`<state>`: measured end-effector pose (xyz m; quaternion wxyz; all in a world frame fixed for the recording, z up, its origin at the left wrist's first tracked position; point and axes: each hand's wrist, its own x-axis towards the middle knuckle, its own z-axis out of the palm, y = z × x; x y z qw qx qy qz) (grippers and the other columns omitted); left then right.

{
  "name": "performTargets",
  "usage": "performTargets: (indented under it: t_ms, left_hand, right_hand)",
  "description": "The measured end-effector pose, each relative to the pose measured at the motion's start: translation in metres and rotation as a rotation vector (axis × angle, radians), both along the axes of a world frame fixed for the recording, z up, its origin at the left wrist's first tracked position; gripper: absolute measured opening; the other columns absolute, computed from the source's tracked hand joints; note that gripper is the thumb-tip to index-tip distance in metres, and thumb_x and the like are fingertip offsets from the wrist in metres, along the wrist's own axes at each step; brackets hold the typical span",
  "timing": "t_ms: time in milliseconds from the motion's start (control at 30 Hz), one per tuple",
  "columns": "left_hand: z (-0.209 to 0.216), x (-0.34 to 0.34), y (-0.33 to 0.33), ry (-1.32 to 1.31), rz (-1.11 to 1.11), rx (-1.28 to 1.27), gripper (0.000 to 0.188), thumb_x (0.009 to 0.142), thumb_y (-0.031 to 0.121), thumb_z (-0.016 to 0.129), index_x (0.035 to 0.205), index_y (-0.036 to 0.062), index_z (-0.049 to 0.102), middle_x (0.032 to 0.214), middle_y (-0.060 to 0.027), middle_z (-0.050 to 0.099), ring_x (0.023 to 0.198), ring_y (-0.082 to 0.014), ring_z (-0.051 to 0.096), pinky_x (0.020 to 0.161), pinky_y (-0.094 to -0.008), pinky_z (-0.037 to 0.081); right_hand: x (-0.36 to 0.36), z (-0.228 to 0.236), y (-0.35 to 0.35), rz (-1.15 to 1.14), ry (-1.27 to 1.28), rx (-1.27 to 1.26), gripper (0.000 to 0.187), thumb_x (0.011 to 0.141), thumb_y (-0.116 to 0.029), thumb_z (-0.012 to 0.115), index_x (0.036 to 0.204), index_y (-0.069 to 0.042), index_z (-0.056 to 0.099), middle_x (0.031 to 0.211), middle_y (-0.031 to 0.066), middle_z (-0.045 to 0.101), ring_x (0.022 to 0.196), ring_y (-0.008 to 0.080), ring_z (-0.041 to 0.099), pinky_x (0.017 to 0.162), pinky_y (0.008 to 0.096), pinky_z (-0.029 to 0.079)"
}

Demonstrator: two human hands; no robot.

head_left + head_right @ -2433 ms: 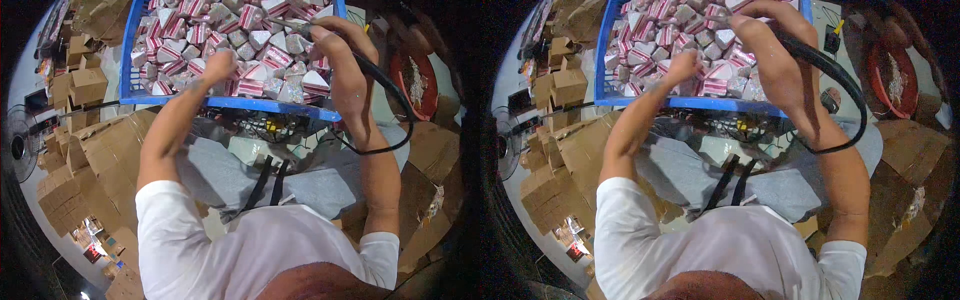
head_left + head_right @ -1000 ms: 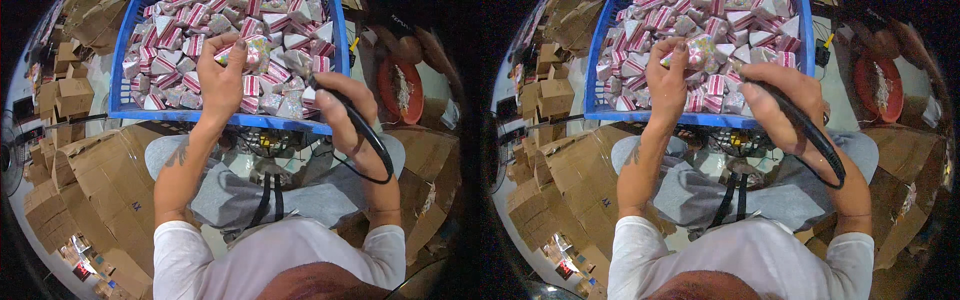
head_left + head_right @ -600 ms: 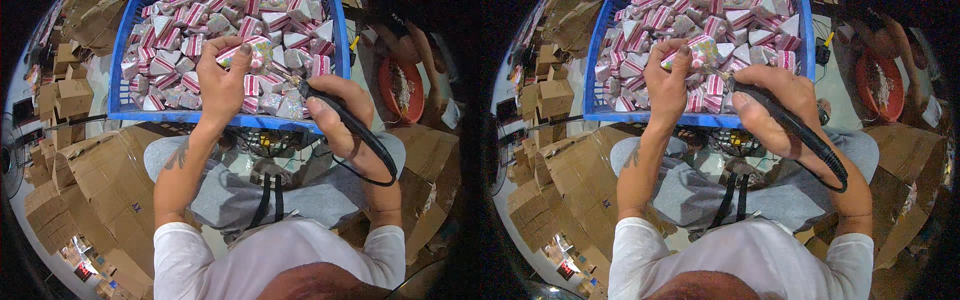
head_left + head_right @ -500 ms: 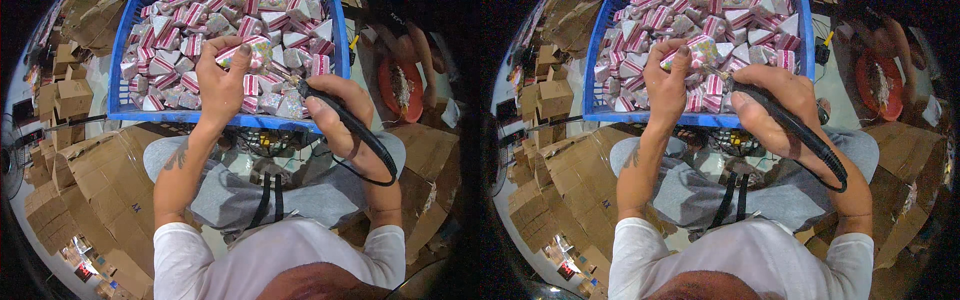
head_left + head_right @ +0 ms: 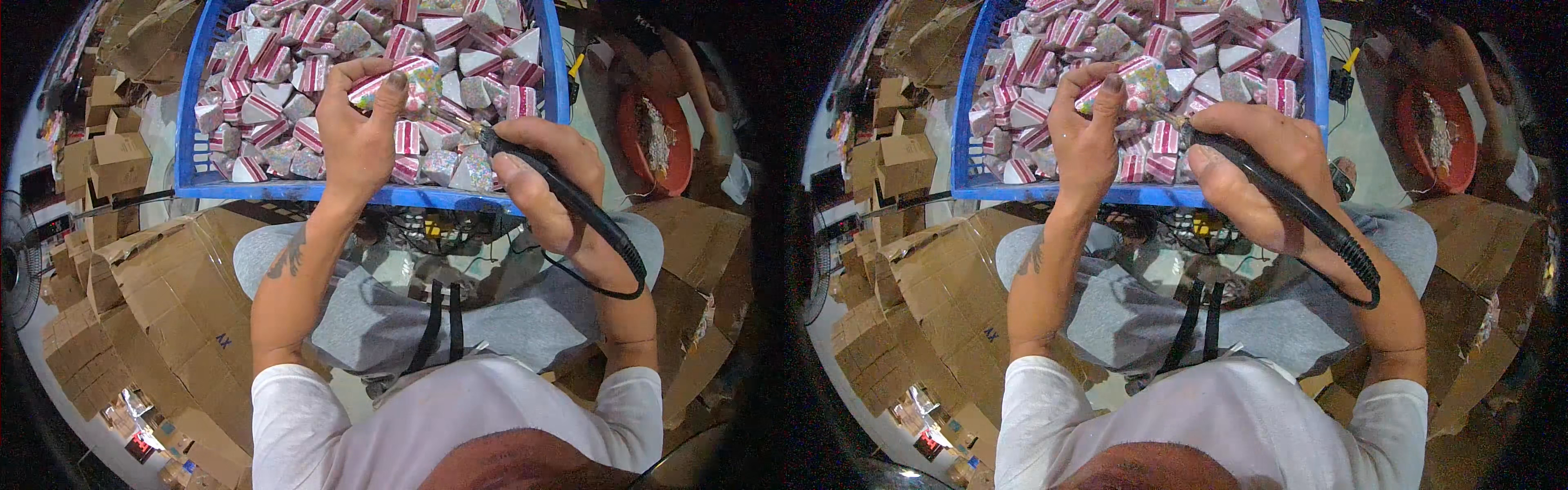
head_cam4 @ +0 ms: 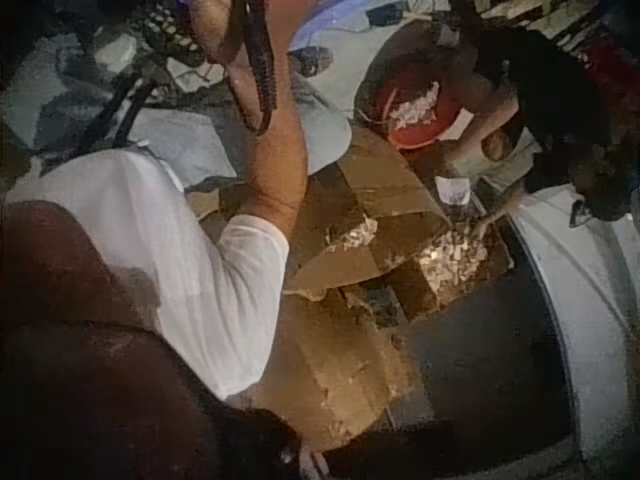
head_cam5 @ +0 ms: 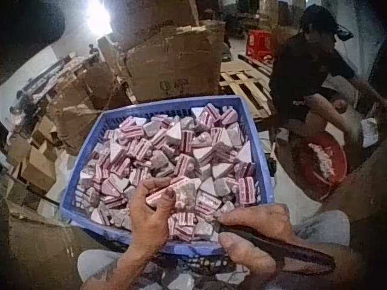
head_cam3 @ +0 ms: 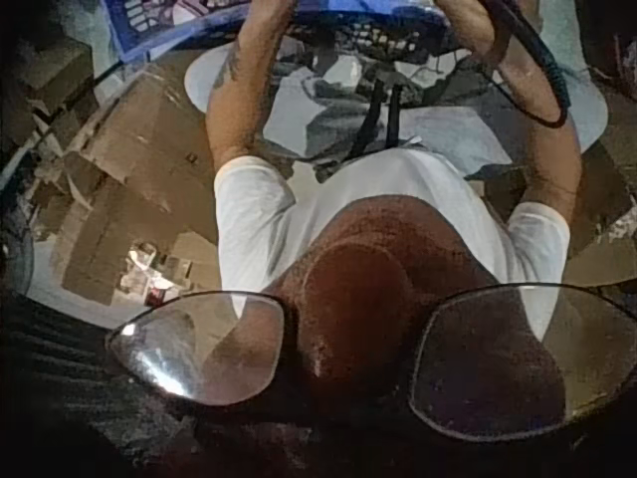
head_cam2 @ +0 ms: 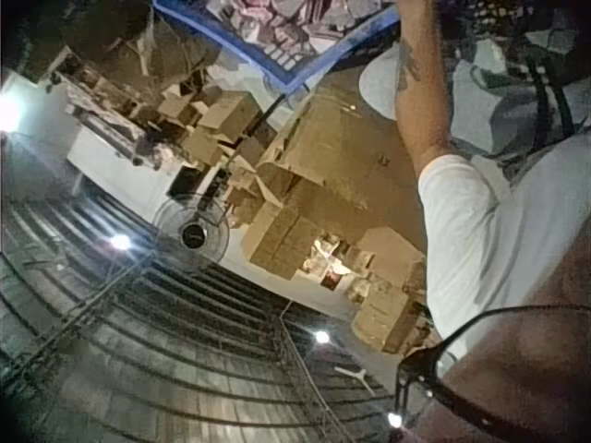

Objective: Using a handheld thermal tool to seal small triangular packages.

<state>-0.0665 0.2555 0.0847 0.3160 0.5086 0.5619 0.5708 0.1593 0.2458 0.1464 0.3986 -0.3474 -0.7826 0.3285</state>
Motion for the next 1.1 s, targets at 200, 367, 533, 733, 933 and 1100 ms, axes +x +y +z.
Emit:
performTargets:
  t_ms: [200,367,533,733,933,1100]
  left_hand:
    - [0.001,0.000,0.000,0.068,0.009,0.015,0.036,0.092,0.027,0.070,0.105,-0.0048,0.059,0.096,-0.0122,0.064,0.089,-0.0169,0.059,0.082,-0.0304,0.047]
    - [-0.002,-0.001,0.000,0.074,0.005,0.017,0.036,0.091,0.027,0.070,0.105,-0.0050,0.060,0.098,-0.0127,0.064,0.092,-0.0188,0.059,0.086,-0.0315,0.046]
    - [0.000,0.000,-0.002,0.113,-0.004,0.031,0.036,0.091,0.028,0.069,0.104,-0.0051,0.060,0.098,-0.0130,0.064,0.093,-0.0194,0.059,0.088,-0.0324,0.045]
    - [0.000,0.002,-0.002,0.073,-0.009,0.014,0.034,0.090,0.025,0.071,0.104,-0.0046,0.060,0.098,-0.0131,0.064,0.093,-0.0189,0.059,0.088,-0.0319,0.045]
    - [0.006,0.007,-0.002,0.163,-0.026,0.084,0.034,0.091,0.024,0.071,0.104,-0.0047,0.060,0.097,-0.0124,0.064,0.091,-0.0179,0.059,0.085,-0.0309,0.046]
    - [0.015,0.008,-0.005,0.053,-0.033,-0.033,0.033,0.091,0.024,0.070,0.104,-0.0045,0.060,0.096,-0.0107,0.063,0.087,-0.0156,0.059,0.080,-0.0292,0.048]
  right_hand:
    - [-0.002,0.001,-0.001,-0.011,0.040,-0.076,0.026,0.080,-0.015,0.067,0.102,-0.001,0.066,0.082,0.0123,0.068,0.071,0.0232,0.066,0.066,0.0345,0.050]
    - [-0.003,-0.003,0.002,-0.009,0.024,0.015,0.026,0.080,-0.014,0.067,0.102,0.000,0.066,0.081,0.0130,0.067,0.072,0.0236,0.066,0.066,0.0344,0.050]
    - [-0.004,-0.002,0.000,-0.020,0.039,-0.036,0.027,0.080,-0.014,0.067,0.103,-0.001,0.065,0.080,0.0132,0.067,0.070,0.0238,0.065,0.065,0.0343,0.049]
    - [-0.004,-0.002,0.000,-0.017,0.059,-0.076,0.027,0.081,-0.014,0.066,0.104,-0.001,0.064,0.078,0.0119,0.066,0.069,0.0222,0.064,0.064,0.0334,0.048]
    - [-0.003,-0.006,0.003,-0.011,0.071,-0.028,0.027,0.081,-0.015,0.066,0.104,-0.001,0.064,0.078,0.0114,0.066,0.067,0.0216,0.063,0.064,0.0328,0.048]
    - [-0.004,0.003,0.003,0.006,0.000,-0.055,0.026,0.082,-0.016,0.065,0.104,-0.001,0.065,0.084,0.0117,0.067,0.075,0.0192,0.064,0.068,0.0323,0.049]
